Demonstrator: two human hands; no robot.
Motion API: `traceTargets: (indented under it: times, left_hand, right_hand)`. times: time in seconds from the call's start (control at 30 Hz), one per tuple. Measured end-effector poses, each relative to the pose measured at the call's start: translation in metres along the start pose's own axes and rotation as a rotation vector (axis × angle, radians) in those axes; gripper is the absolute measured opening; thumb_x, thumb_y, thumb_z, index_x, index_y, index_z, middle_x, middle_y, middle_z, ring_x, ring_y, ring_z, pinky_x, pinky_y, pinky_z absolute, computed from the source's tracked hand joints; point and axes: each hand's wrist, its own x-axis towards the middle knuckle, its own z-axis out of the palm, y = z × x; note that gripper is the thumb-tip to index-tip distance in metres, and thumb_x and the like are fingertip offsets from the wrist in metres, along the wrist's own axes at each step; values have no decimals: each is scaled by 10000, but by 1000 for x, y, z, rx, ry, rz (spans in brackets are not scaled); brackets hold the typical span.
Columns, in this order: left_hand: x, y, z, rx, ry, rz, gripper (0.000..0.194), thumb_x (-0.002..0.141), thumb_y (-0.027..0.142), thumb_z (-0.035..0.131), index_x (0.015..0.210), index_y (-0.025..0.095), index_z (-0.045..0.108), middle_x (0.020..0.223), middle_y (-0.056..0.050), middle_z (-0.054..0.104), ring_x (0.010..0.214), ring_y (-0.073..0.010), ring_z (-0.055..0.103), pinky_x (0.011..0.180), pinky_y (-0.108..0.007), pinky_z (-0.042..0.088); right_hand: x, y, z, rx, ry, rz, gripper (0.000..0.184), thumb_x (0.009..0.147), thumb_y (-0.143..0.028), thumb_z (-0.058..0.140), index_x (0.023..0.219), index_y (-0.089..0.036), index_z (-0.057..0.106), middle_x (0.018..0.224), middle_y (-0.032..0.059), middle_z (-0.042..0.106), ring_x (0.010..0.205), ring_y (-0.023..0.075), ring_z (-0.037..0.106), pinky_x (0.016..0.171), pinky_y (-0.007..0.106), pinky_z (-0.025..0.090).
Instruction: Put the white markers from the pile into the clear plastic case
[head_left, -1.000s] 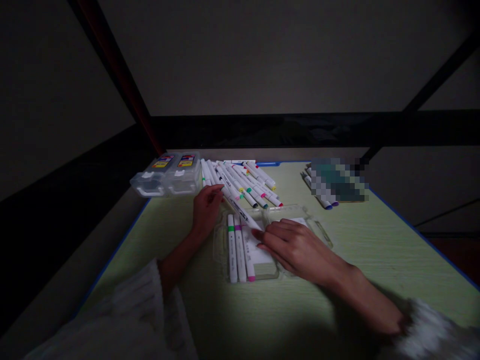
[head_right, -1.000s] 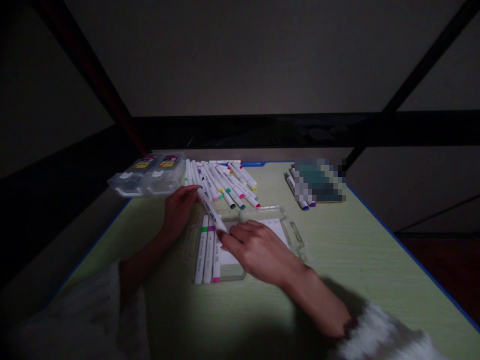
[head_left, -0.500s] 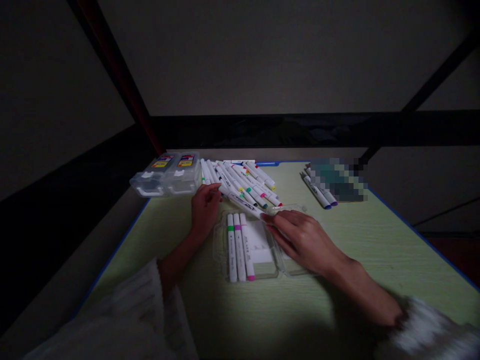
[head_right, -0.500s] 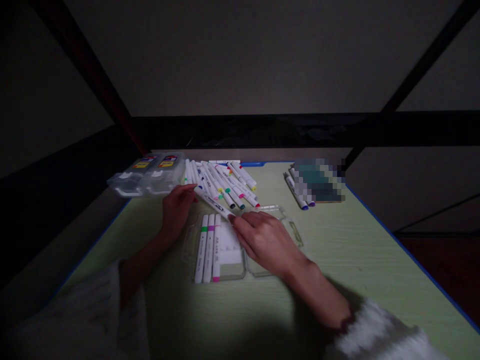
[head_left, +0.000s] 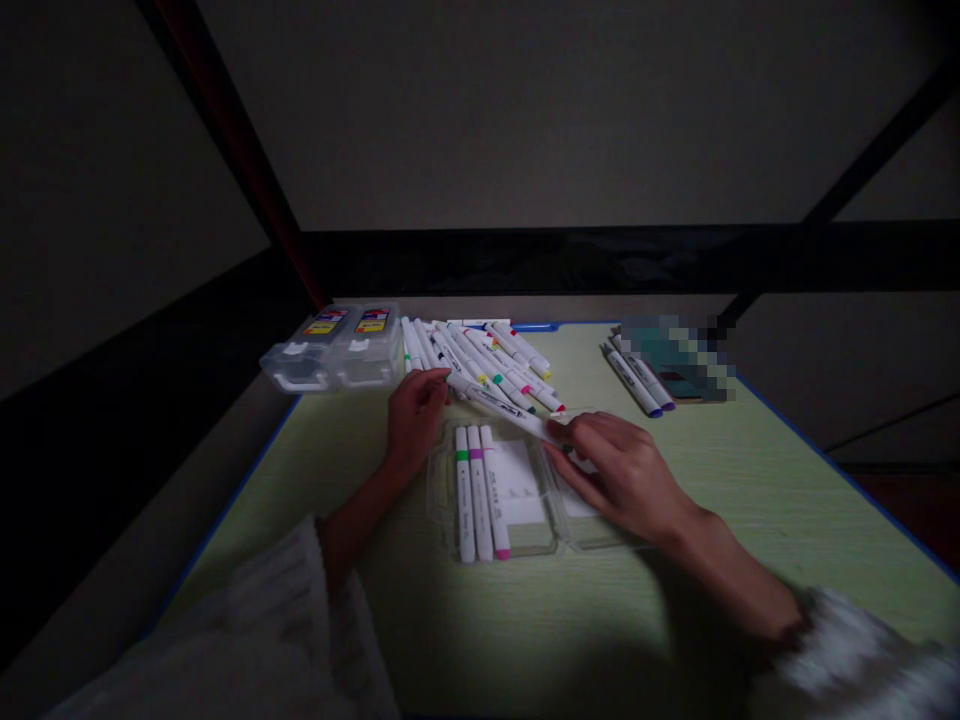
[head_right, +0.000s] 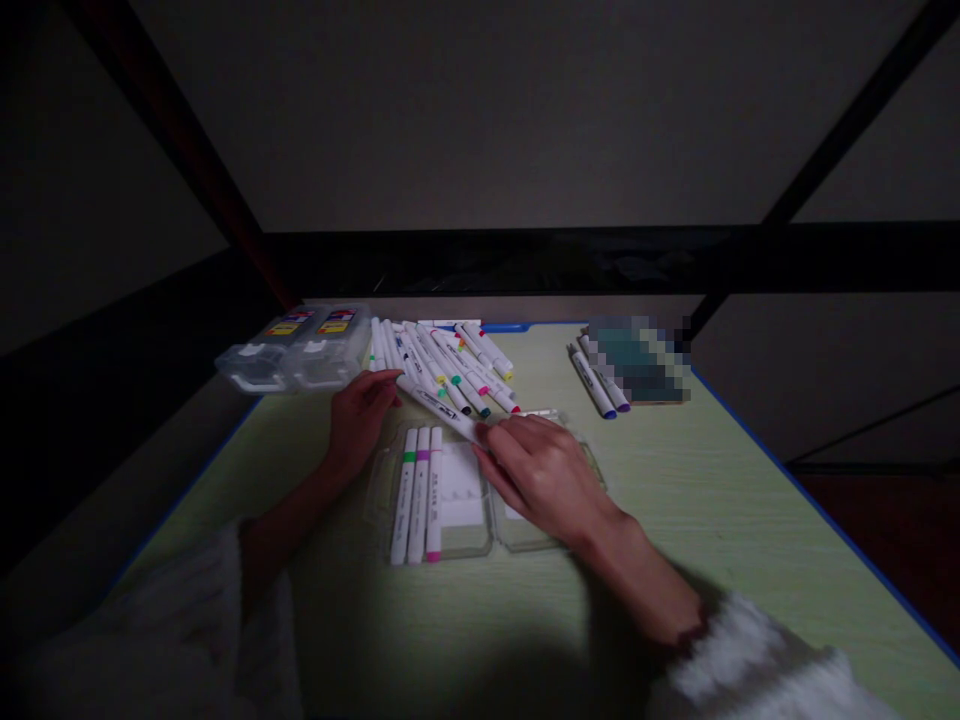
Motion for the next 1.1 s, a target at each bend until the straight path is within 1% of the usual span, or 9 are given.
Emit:
traceTargets:
  times: [0.13, 0.2, 0.27, 0.4, 0.63, 0.83, 1.1]
  left_hand:
    - [0, 3, 1, -9, -11, -24, 117, 705, 141, 511, 728, 148, 625, 667, 22, 525, 535, -64, 511, 535, -192, 414]
    - [-1, 3, 1, -9, -29, -23, 113, 699, 136, 511, 688, 146, 623, 653, 22, 526, 529, -63, 510, 535, -193, 413]
    - [-1, 3, 1, -15, -42, -25, 115, 696, 137, 509, 682, 147, 622, 649, 24, 525, 528, -63, 513, 533, -194, 412]
    - [-2, 2, 1, -24, -52, -35, 110, 694, 144, 511, 679, 149, 620, 639, 27, 521, 531, -64, 515, 533, -195, 409]
    - [-1, 3, 1, -34, -65, -41, 110, 688, 142, 515, 675, 155, 623, 637, 29, 527, 529, -65, 508, 539, -200, 405]
    - [-2, 4, 2, -23, -59, -42, 109, 684, 150, 515, 665, 159, 623, 629, 30, 529, 522, -69, 509, 533, -202, 410]
    - [-2, 1, 2, -23, -77, -31, 114, 688, 155, 510, 674, 154, 623, 657, 21, 544, 530, -70, 521, 536, -202, 413]
  right_hand:
    - [-1, 6, -1, -28, 44, 14, 107, 833, -178, 447, 754, -139, 508, 583, 26, 531, 523, 119, 461, 519, 234, 376]
    - [-3, 11, -2, -26, 75, 58, 102, 829, -185, 456, 744, -150, 501, 586, 21, 533, 512, 110, 461, 506, 222, 370]
    - [-5, 16, -2, -37, 78, 123, 108, 827, -206, 462, 735, -163, 499, 610, 23, 553, 507, 105, 469, 498, 215, 366]
    - [-8, 25, -3, -66, 64, 214, 108, 821, -238, 468, 752, -168, 512, 628, 26, 580, 510, 111, 499, 499, 217, 378]
    - [-11, 37, -3, -97, 38, 327, 118, 816, -253, 452, 780, -161, 516, 627, 30, 584, 511, 120, 522, 495, 218, 385]
    - [-13, 43, -2, -125, -20, 394, 129, 815, -266, 436, 783, -170, 515, 617, 31, 588, 511, 129, 526, 503, 224, 376]
    - [-13, 46, -1, -146, -73, 424, 124, 806, -253, 429, 783, -164, 511, 584, 26, 570, 486, 128, 510, 478, 223, 340]
